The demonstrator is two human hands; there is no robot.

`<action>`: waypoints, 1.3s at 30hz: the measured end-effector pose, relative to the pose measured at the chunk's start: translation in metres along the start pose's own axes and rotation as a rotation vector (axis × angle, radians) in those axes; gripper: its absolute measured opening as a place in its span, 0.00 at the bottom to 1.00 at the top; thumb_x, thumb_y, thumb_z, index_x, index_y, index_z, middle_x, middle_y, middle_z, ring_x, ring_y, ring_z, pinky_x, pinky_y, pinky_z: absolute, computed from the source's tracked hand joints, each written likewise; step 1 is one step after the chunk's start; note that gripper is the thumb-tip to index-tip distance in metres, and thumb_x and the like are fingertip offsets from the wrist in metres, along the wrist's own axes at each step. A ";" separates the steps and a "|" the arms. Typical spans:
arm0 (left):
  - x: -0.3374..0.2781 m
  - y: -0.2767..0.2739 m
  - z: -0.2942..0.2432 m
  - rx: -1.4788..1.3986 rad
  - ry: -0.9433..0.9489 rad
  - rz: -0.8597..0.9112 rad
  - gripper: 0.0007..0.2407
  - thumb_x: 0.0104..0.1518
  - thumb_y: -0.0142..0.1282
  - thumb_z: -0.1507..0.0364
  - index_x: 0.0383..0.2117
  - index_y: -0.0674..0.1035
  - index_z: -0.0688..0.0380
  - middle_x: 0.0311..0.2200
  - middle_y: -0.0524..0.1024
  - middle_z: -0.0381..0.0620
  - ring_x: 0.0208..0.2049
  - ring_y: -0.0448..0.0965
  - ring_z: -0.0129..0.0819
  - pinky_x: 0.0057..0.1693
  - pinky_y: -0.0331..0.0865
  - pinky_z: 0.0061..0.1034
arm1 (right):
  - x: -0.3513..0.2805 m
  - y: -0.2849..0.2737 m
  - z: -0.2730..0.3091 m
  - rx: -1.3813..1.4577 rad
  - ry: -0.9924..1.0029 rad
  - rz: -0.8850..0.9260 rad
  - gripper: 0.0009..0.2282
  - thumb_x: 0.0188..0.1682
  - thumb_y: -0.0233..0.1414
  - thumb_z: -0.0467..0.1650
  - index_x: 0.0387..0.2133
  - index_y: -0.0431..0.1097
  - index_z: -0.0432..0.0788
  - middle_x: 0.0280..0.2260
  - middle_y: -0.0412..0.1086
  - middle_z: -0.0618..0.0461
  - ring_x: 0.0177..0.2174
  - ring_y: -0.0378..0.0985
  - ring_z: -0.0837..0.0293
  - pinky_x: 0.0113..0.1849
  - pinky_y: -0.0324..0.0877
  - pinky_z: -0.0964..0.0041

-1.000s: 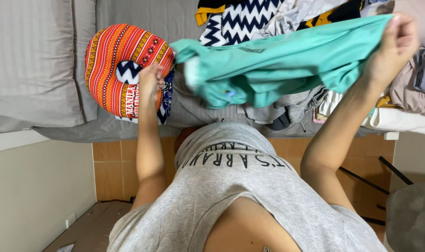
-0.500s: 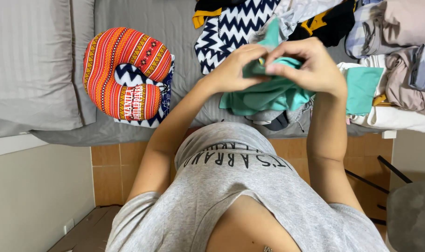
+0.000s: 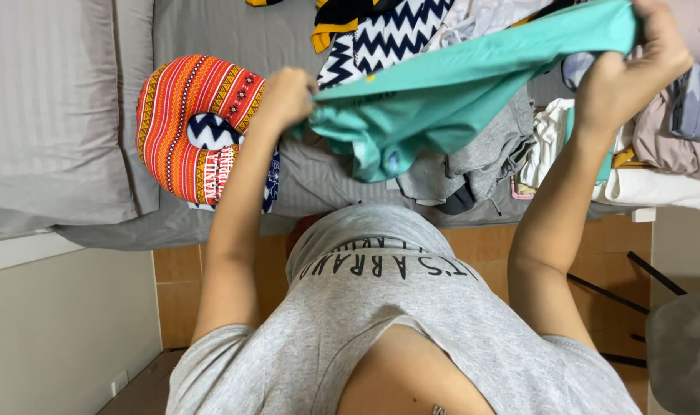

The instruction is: The person folds a patterned blanket, a teal shirt, and a gray sweatshirt on a bed. The person then picks up a white towel, places it on a wooden hanger, and hangs it in a closet.

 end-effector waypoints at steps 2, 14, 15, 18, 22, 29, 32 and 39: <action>-0.002 -0.055 -0.015 0.031 0.044 -0.231 0.08 0.42 0.68 0.75 0.29 0.85 0.53 0.34 0.80 0.53 0.38 0.80 0.51 0.45 0.70 0.42 | -0.005 -0.003 -0.019 0.106 -0.072 -0.083 0.16 0.43 0.45 0.11 0.43 0.75 0.22 0.35 0.72 0.39 0.34 0.71 0.53 0.37 0.65 0.61; -0.015 -0.122 0.034 -0.102 0.018 -0.903 0.05 0.60 0.65 0.77 0.39 0.81 0.61 0.35 0.82 0.54 0.38 0.81 0.52 0.46 0.72 0.39 | -0.013 -0.045 -0.182 0.057 0.295 -0.287 0.10 0.47 0.47 0.18 0.34 0.77 0.26 0.32 0.79 0.41 0.32 0.78 0.56 0.38 0.74 0.62; -0.017 -0.118 0.034 -0.230 -0.042 -0.930 0.05 0.63 0.64 0.77 0.39 0.80 0.62 0.35 0.82 0.54 0.37 0.83 0.51 0.46 0.74 0.39 | -0.021 -0.049 -0.200 0.087 0.077 -0.335 0.10 0.44 0.48 0.16 0.35 0.76 0.28 0.35 0.81 0.42 0.36 0.80 0.56 0.42 0.77 0.60; -0.015 -0.068 0.047 -0.044 -0.160 -0.216 0.07 0.58 0.66 0.73 0.40 0.83 0.59 0.39 0.82 0.56 0.42 0.83 0.52 0.51 0.74 0.40 | 0.018 -0.019 -0.061 0.271 0.298 -0.028 0.11 0.42 0.56 0.23 0.40 0.72 0.37 0.35 0.72 0.58 0.34 0.75 0.66 0.36 0.72 0.74; -0.001 -0.060 -0.044 -0.363 0.017 -0.197 0.18 0.52 0.70 0.69 0.46 0.80 0.63 0.43 0.82 0.55 0.47 0.84 0.47 0.54 0.76 0.36 | 0.000 0.024 -0.018 0.055 0.087 0.346 0.07 0.47 0.57 0.21 0.38 0.78 0.36 0.38 0.72 0.50 0.40 0.75 0.60 0.44 0.70 0.66; 0.027 -0.067 -0.191 -0.410 0.406 -0.280 0.27 0.49 0.65 0.73 0.59 0.72 0.61 0.46 0.80 0.58 0.46 0.83 0.51 0.54 0.75 0.35 | -0.039 0.115 0.103 0.382 0.110 0.582 0.08 0.48 0.65 0.26 0.38 0.73 0.38 0.35 0.73 0.53 0.38 0.75 0.65 0.42 0.70 0.72; 0.026 -0.085 -0.193 -0.487 0.390 -0.269 0.23 0.51 0.60 0.77 0.57 0.74 0.56 0.43 0.82 0.54 0.44 0.85 0.48 0.52 0.78 0.32 | -0.056 0.117 0.100 0.680 0.228 0.467 0.16 0.47 0.67 0.27 0.41 0.66 0.38 0.39 0.71 0.57 0.40 0.74 0.68 0.44 0.71 0.73; 0.000 -0.164 -0.141 -0.663 0.468 -0.892 0.12 0.58 0.55 0.79 0.49 0.74 0.66 0.38 0.78 0.48 0.40 0.79 0.34 0.50 0.72 0.28 | -0.133 0.131 0.052 0.330 0.213 1.032 0.16 0.43 0.68 0.32 0.40 0.76 0.36 0.33 0.77 0.49 0.32 0.80 0.56 0.39 0.73 0.62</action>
Point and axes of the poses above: each hand's wrist, its own x-axis towards the middle knuckle, its own y-axis out of the palm, z = x × y, the point moved 4 cm from there along x, towards the middle knuckle
